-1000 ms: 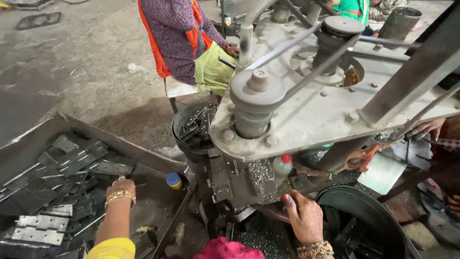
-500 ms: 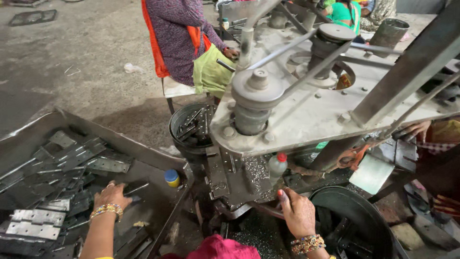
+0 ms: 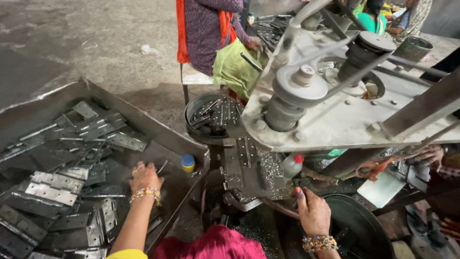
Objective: The person is operating a punch press to manufacture metal hinges. They pick up a raw metal hinge component, place it into the press, activate the machine to punch or bend the part, and then discard the finished piece into a bin.
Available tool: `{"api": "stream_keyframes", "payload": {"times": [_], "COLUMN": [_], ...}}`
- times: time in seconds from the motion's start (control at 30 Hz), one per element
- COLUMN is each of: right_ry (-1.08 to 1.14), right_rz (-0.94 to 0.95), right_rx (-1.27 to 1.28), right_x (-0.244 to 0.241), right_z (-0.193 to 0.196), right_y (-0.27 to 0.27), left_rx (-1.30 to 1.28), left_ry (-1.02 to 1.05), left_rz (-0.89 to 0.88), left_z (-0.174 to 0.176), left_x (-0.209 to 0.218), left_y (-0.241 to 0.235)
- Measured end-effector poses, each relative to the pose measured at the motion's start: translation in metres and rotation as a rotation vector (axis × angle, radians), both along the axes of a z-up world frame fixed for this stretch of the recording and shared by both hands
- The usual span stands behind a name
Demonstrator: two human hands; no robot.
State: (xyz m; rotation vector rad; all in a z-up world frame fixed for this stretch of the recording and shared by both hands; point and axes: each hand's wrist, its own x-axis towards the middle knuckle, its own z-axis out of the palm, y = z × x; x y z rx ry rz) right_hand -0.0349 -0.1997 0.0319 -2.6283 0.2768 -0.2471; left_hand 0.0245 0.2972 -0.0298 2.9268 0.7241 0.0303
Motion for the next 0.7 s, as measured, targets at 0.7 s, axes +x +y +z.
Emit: {"api": "stream_keyframes", "payload": {"times": [0.7], "right_ry": [-0.143], "right_rz": [0.052], "right_rx": [-0.033], "right_x": [-0.005], "right_z": [0.012], "right_y": [0.01], "left_rx": [-0.119], "left_ry": [-0.092], "left_rz": [0.188], "left_z": [-0.02], "left_x": [0.015], "left_y": [-0.031]}}
